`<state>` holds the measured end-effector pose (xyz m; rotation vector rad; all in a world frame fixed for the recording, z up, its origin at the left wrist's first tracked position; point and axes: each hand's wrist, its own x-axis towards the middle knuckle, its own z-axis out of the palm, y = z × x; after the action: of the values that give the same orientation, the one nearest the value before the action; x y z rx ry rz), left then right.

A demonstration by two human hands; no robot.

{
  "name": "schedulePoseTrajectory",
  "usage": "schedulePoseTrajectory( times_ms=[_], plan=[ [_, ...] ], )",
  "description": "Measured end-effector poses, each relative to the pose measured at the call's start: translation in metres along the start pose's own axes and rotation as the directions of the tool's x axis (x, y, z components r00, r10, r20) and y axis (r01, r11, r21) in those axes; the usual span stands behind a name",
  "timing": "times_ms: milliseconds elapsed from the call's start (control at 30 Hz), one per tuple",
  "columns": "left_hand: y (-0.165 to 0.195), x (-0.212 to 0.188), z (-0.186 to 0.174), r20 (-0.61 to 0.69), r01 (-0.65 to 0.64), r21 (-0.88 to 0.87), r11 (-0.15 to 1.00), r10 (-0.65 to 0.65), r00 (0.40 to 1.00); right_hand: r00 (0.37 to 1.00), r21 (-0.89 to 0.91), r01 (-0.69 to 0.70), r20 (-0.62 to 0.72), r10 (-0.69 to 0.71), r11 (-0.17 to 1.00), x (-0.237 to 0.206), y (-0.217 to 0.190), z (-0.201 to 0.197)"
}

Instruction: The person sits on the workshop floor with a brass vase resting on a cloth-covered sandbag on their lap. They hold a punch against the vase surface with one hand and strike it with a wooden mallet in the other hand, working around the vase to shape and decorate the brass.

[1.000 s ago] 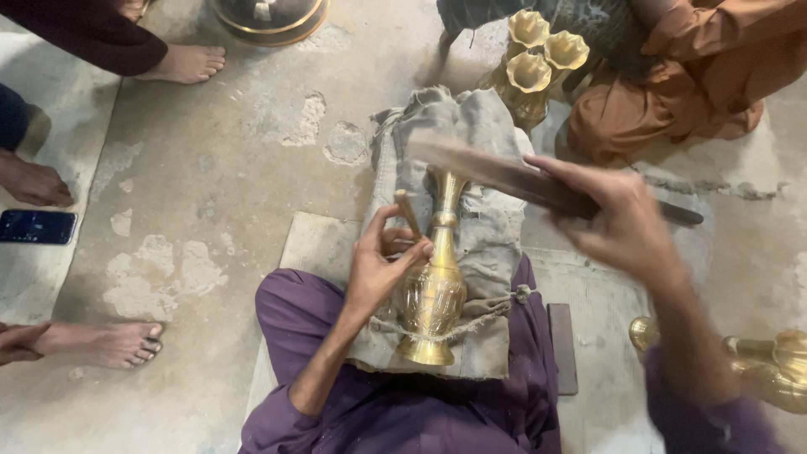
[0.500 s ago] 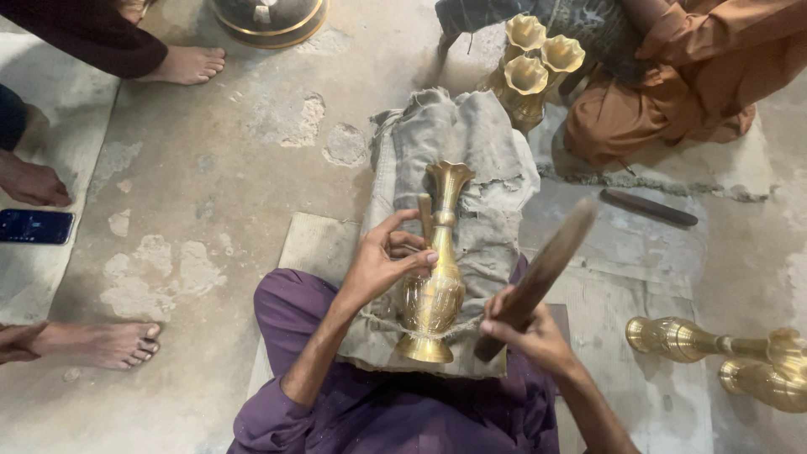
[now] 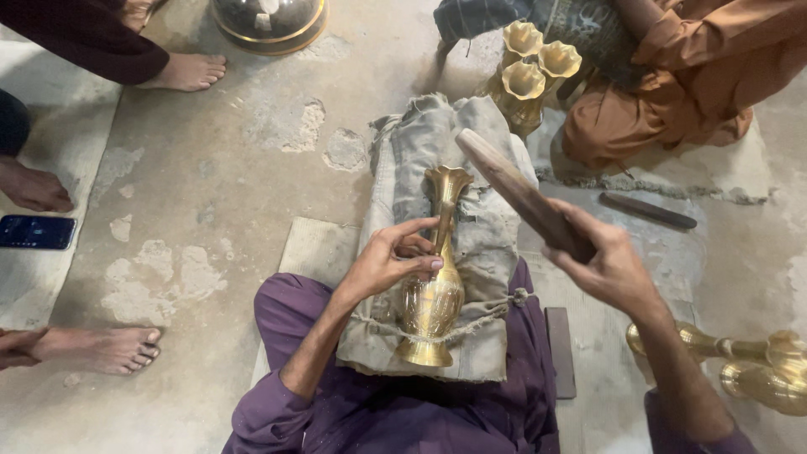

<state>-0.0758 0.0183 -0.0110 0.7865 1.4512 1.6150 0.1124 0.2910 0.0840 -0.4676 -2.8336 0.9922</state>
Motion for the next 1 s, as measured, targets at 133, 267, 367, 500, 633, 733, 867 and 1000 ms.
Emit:
schedulePoseTrajectory(
  times_ms=[133, 267, 367, 500, 633, 733, 867, 1000],
  plan=[
    [0.007, -0.001, 0.002, -0.011, 0.019, 0.031, 0.999, -0.019, 1.000, 0.999, -0.134, -0.048, -0.004, 0.048, 0.990, 0.019, -0.019, -0.013],
    [0.008, -0.001, 0.003, -0.015, 0.002, 0.035, 0.999, -0.001, 1.000, 0.997, -0.191, 0.033, -0.061, -0.045, 0.981, 0.025, -0.036, -0.032],
    [0.006, -0.002, 0.003, -0.018, -0.001, 0.057, 0.998, 0.002, 1.000, 0.987, -0.317, 0.130, -0.046, -0.152, 0.939, 0.030, -0.046, -0.039],
    [0.001, -0.004, 0.004, -0.022, -0.033, 0.006, 0.999, 0.033, 0.999, 0.982, -0.673, 0.109, 0.185, 0.024, 0.731, 0.037, -0.054, -0.045],
    [-0.002, -0.004, 0.007, -0.065, -0.023, 0.027, 0.999, 0.024, 0.998, 0.987, -0.612, 0.119, 0.157, -0.028, 0.782, 0.044, -0.053, -0.041],
    [-0.003, -0.006, 0.009, -0.117, 0.006, 0.036, 0.999, -0.002, 0.993, 0.976, -0.661, 0.099, 0.210, 0.056, 0.744, 0.050, -0.050, -0.039],
    [-0.004, -0.011, 0.014, -0.192, 0.014, 0.026, 1.000, -0.008, 0.981, 0.975, -0.591, 0.196, 0.200, -0.093, 0.783, 0.060, -0.051, -0.038],
    [-0.006, -0.013, 0.018, -0.230, 0.015, -0.016, 1.000, -0.018, 0.973, 0.968, -0.696, 0.080, 0.226, 0.111, 0.714, 0.070, -0.064, -0.038]
  ],
)
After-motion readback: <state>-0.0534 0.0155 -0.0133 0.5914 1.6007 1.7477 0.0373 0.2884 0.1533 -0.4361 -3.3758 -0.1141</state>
